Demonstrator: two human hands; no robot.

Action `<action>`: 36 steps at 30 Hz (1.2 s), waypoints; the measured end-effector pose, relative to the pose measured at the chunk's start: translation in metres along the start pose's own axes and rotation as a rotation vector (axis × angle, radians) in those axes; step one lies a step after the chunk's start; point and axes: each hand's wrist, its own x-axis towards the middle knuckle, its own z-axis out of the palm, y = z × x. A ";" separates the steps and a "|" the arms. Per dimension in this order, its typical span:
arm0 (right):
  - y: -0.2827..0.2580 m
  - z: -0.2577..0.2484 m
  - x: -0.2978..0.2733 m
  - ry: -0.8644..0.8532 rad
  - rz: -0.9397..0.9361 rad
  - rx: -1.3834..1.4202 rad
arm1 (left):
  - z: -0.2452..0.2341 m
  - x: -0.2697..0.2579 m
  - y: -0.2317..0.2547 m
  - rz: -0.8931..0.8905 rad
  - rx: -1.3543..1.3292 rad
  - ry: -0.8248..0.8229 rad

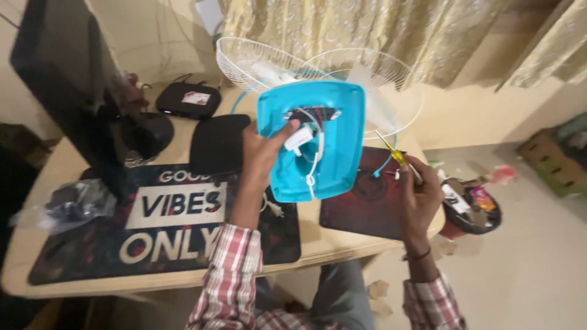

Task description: The person uses a screwdriver to remove screws from the back cover of a small fan. They detach the cover to expose the internal wiring and motor, then use the screwdriver to adjust connections inside the fan housing.

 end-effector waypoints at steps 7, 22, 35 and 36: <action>-0.037 0.011 0.002 -0.019 0.019 0.183 | -0.008 0.007 -0.003 -0.016 -0.140 0.012; -0.110 0.071 0.034 -0.250 -0.198 0.010 | -0.001 0.017 -0.006 0.090 -0.042 -0.052; -0.112 0.091 0.021 -0.280 -0.452 -0.182 | -0.005 0.017 -0.010 0.083 0.007 -0.022; -0.112 0.093 0.022 -0.276 -0.463 -0.179 | -0.006 0.018 -0.009 0.086 0.038 -0.014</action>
